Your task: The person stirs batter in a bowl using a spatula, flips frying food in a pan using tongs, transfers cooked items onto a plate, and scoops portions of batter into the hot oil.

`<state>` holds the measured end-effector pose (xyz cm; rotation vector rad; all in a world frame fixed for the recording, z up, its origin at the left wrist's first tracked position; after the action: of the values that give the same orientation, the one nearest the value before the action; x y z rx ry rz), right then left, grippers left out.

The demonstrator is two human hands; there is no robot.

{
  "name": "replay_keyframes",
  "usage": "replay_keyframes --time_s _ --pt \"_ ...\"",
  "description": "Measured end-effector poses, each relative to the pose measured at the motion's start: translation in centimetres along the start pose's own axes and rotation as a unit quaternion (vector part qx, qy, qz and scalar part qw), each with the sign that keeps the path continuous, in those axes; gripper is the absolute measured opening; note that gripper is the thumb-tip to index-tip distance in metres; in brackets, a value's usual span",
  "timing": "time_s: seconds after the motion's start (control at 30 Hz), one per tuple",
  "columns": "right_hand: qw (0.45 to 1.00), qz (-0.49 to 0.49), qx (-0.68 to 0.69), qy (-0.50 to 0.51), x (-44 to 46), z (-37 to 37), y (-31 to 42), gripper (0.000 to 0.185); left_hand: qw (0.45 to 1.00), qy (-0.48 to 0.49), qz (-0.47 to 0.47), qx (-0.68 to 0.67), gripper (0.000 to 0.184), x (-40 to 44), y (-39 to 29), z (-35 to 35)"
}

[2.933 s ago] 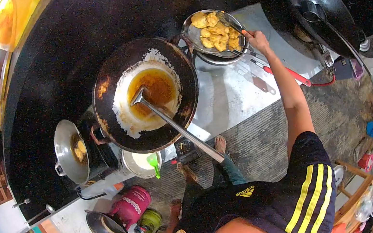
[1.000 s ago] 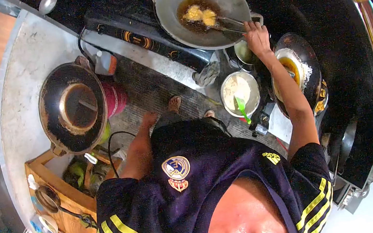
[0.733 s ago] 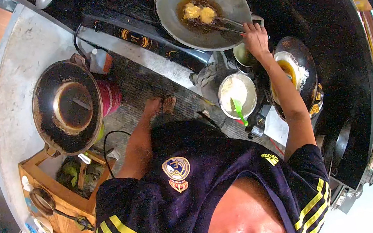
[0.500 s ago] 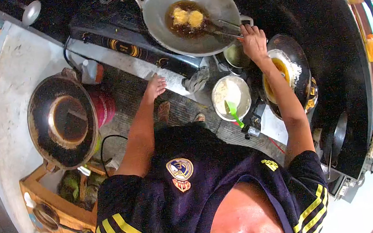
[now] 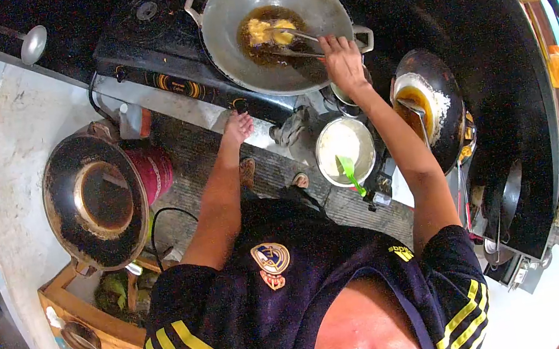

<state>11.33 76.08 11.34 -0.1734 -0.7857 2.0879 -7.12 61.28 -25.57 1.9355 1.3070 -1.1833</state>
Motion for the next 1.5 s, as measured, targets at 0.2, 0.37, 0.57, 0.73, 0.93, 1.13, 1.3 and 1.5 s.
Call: replay_keyframes --time_s 0.2,0.37,0.57,0.73,0.93,1.13,1.3,1.5 --pt "1.0 -0.004 0.025 -0.015 2.1 -1.5 1.2 0.05 1.0 -0.001 0.001 -0.024 0.049 -0.7 0.4 -0.1" --pt "0.997 -0.033 0.024 -0.062 2.6 -2.5 0.5 0.048 1.0 0.012 -0.001 -0.017 0.05 -0.8 0.4 -0.1" --pt "0.994 -0.083 0.026 -0.059 2.4 -2.2 -1.6 0.047 1.0 -0.007 0.005 -0.018 0.047 -2.0 0.0 -0.4" --pt "0.989 -0.142 0.024 -0.041 1.5 -3.1 -3.8 0.043 1.0 0.011 0.008 -0.015 0.044 -1.5 0.4 0.0" --pt "0.986 -0.163 0.04 0.015 1.7 -3.0 -5.1 0.045 1.0 0.001 0.0 -0.009 0.041 -1.8 0.3 0.0" --pt "0.979 -0.193 0.05 0.044 1.3 -2.5 -6.1 0.042 1.0 0.02 0.0 -0.006 0.041 -1.9 -0.1 0.2" --pt "0.962 -0.244 0.05 0.11 1.0 -5.2 -7.3 0.038 0.999 0.031 -0.003 -0.006 0.043 -1.5 -0.2 0.4" --pt "0.962 -0.225 0.078 0.132 0.8 -6.0 -7.1 0.034 0.998 0.059 0.015 -0.021 0.042 -2.6 0.2 -0.2"
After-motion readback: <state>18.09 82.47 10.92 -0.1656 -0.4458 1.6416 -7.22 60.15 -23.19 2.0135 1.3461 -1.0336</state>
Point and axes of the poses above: each hand's wrist, its own x-axis towards the middle knuckle, its own z-axis out of the back of the hand, y = z × x, the point moved 7 cm from there along x, towards the middle knuckle, and after that the axes turned 15 degrees about -x, right-handed, at the moved point
